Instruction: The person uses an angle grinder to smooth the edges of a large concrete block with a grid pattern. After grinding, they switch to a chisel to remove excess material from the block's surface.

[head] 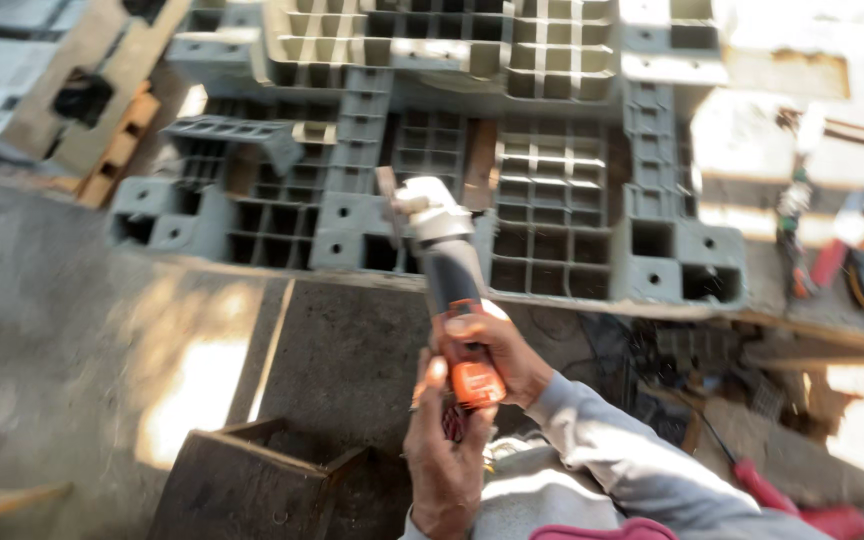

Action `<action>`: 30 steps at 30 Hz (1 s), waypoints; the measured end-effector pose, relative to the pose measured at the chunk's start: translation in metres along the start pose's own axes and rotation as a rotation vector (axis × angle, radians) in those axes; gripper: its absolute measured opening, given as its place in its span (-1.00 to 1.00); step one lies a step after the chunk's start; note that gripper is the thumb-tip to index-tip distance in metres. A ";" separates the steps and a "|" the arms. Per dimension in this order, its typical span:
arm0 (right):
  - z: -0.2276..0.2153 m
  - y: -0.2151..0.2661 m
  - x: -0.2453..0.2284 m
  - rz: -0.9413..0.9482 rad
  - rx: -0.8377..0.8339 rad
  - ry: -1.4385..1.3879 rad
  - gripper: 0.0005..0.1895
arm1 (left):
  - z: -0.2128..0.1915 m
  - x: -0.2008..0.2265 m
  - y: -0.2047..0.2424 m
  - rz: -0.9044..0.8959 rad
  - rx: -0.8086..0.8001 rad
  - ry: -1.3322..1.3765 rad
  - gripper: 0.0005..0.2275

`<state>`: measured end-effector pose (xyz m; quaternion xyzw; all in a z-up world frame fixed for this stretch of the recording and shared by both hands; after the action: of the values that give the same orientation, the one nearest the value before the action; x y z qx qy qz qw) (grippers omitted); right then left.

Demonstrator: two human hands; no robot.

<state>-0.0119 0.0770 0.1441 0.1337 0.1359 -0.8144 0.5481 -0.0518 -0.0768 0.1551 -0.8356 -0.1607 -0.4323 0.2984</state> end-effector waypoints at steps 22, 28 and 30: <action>-0.007 0.012 0.011 -0.231 0.250 0.151 -0.49 | -0.013 0.011 0.002 0.106 0.091 -0.148 -0.48; -0.011 0.017 0.011 -0.169 0.317 0.251 -0.60 | -0.021 -0.010 0.004 0.213 0.037 0.023 -0.54; -0.010 0.020 0.011 -0.146 0.318 0.372 -0.59 | -0.022 -0.022 0.004 0.059 -0.001 0.288 -0.48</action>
<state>0.0030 0.0646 0.1291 0.3556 0.1138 -0.8243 0.4255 -0.0769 -0.0941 0.1455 -0.7695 -0.0913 -0.5387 0.3306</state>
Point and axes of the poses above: each hand's wrist, its own y-axis away from the middle knuckle, its own z-axis out of the palm, x = y × z, the point moved 1 cm from there along -y, towards the middle knuckle, and after that the axes turned 9 degrees about -y, right-handed, at the moved point
